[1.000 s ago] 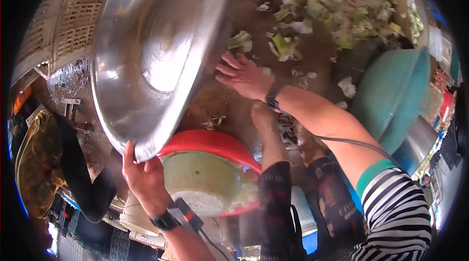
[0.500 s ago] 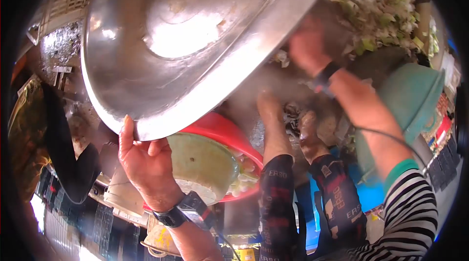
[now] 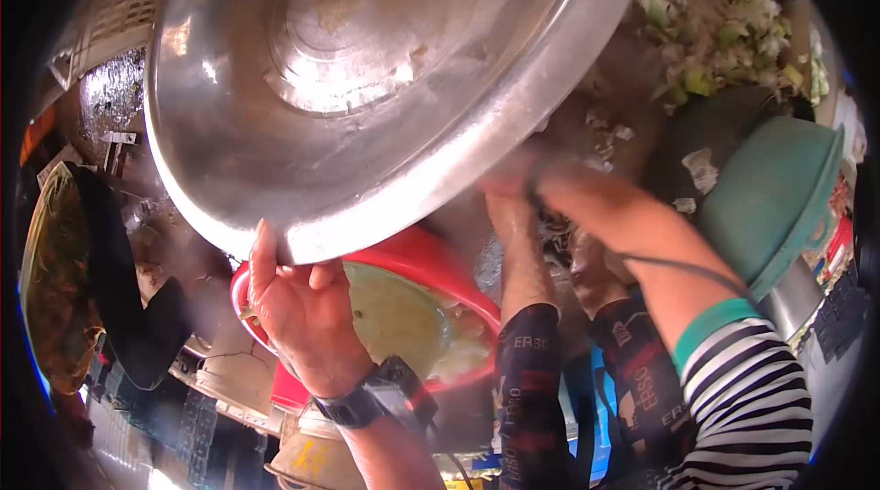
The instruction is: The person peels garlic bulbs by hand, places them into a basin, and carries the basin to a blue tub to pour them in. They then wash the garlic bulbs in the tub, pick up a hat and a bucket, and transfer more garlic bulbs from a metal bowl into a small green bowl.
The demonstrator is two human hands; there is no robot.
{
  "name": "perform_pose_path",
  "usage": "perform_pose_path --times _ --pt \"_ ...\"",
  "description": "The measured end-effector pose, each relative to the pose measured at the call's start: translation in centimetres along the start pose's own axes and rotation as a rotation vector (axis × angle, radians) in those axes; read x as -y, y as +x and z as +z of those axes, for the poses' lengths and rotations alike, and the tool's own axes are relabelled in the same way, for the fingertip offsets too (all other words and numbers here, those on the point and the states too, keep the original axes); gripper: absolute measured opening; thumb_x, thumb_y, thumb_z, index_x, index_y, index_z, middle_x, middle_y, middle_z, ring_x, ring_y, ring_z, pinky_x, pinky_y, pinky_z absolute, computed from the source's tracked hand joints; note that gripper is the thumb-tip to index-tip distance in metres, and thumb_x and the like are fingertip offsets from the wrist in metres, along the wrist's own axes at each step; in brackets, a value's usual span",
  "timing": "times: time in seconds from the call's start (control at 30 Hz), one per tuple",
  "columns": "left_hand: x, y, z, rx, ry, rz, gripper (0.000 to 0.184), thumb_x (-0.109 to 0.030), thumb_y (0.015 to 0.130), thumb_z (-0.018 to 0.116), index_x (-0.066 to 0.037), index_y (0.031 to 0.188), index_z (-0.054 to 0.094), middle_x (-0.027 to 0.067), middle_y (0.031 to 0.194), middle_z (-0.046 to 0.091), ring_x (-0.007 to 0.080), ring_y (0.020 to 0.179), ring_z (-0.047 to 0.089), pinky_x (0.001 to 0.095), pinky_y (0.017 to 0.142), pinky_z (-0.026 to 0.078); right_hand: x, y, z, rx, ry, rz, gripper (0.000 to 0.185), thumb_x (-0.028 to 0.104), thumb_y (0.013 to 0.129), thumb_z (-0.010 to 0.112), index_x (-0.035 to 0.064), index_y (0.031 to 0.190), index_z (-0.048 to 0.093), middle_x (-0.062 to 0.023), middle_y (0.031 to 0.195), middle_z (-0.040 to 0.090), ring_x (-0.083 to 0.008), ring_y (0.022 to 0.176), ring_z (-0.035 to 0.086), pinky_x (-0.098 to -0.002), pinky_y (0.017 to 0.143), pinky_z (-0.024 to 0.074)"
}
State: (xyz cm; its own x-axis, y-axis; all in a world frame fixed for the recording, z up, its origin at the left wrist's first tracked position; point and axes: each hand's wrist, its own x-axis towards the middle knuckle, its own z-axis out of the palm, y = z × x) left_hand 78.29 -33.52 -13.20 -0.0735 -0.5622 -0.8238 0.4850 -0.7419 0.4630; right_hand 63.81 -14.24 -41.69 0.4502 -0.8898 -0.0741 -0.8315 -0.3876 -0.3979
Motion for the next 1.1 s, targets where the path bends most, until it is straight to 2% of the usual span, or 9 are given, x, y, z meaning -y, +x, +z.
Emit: perform_pose_path --times 0.13,0.3,0.4,0.5,0.63,0.73,0.8,0.9,1.1 --pt "2.2 0.3 0.6 -0.183 -0.008 0.001 0.009 -0.014 0.086 0.052 -0.007 0.083 0.055 0.0009 0.071 0.061 0.0115 0.056 0.056 0.0215 0.036 0.036 -11.2 -11.8 -9.3 0.474 -0.035 0.067 0.043 0.027 0.085 0.04 0.0233 0.128 0.041 -0.0043 0.139 0.032 -0.0275 0.13 0.025 -0.0416 0.105 0.0267" --pt "4.5 0.5 -0.4 -0.129 -0.018 -0.033 0.011 -0.019 0.087 0.052 -0.008 0.087 0.055 0.004 0.079 0.062 0.0138 0.065 0.059 0.0227 0.04 0.036 -8.9 -7.7 -18.6 0.968 -0.331 0.868 0.043 0.02 0.081 0.046 0.0141 0.124 0.048 -0.0163 0.137 0.031 -0.0352 0.129 0.025 -0.0518 0.1 0.026" --pt "4.0 0.6 -0.8 -0.123 0.041 0.009 0.011 -0.019 0.088 0.051 -0.008 0.088 0.055 0.0054 0.081 0.063 0.0145 0.064 0.058 0.0214 0.04 0.035 -5.1 -4.8 -11.6 0.032 0.019 0.648 0.033 0.016 0.077 0.05 0.0101 0.108 0.058 -0.0117 0.131 0.04 -0.0331 0.123 0.033 -0.0509 0.101 0.0228" --pt "4.5 0.8 -0.7 -0.225 0.065 0.002 0.01 -0.02 0.087 0.054 -0.01 0.084 0.054 0.0014 0.075 0.06 0.0107 0.057 0.053 0.0199 0.039 0.033 -5.5 -2.9 -10.2 0.205 0.172 0.386 0.036 0.015 0.076 0.05 0.0147 0.112 0.055 -0.0039 0.13 0.041 -0.0308 0.124 0.032 -0.0522 0.102 0.0207" --pt "6.7 2.0 -3.8 -0.344 0.143 0.04 0.012 -0.022 0.086 0.057 -0.012 0.082 0.053 -0.0025 0.071 0.056 0.007 0.055 0.048 0.0189 0.04 0.032 -10.1 -9.4 -10.7 0.151 -0.111 0.747 0.033 0.022 0.08 0.048 0.0166 0.112 0.058 -0.0033 0.127 0.044 -0.0313 0.124 0.031 -0.0542 0.099 0.0236" --pt "8.4 3.0 -3.9 -0.46 0.189 0.029 0.018 -0.028 0.085 0.058 -0.013 0.079 0.051 -0.0031 0.07 0.052 0.0081 0.057 0.045 0.0205 0.044 0.034 -9.7 -11.0 -16.5 0.885 -0.545 0.858 0.032 0.025 0.081 0.049 0.0162 0.11 0.06 -0.0066 0.125 0.046 -0.0332 0.122 0.034 -0.0543 0.096 0.028" --pt "9.8 3.4 -4.8 -0.419 0.121 -0.028 0.019 -0.03 0.086 0.057 -0.013 0.08 0.051 -0.003 0.071 0.052 0.009 0.059 0.045 0.0225 0.047 0.035 -6.5 -8.7 -17.7 0.806 -0.395 0.758 0.03 0.023 0.077 0.052 0.0146 0.103 0.063 -0.0075 0.123 0.048 -0.0358 0.118 0.038 -0.054 0.09 0.0331" --pt "11.5 3.7 -6.3 -0.386 0.146 0.005 0.025 -0.033 0.085 0.056 -0.01 0.086 0.046 -0.0005 0.076 0.048 0.011 0.064 0.046 0.0265 0.05 0.036 -1.6 -7.8 -11.7 0.832 0.56 0.808 0.027 0.017 0.07 0.054 0.0081 0.094 0.063 -0.0149 0.096 0.061 -0.0305 0.091 0.057 -0.0395 0.082 0.044" --pt "11.2 2.5 -6.0 -0.561 0.273 0.013 0.025 -0.034 0.087 0.053 -0.01 0.091 0.044 0.0014 0.078 0.048 0.013 0.063 0.047 0.0264 0.047 0.036 -5.9 -11.5 -7.0 0.347 0.357 1.244 0.03 0.013 0.07 0.051 0.0017 0.098 0.058 -0.0205 0.103 0.058 -0.033 0.096 0.057 -0.041 0.085 0.0439"
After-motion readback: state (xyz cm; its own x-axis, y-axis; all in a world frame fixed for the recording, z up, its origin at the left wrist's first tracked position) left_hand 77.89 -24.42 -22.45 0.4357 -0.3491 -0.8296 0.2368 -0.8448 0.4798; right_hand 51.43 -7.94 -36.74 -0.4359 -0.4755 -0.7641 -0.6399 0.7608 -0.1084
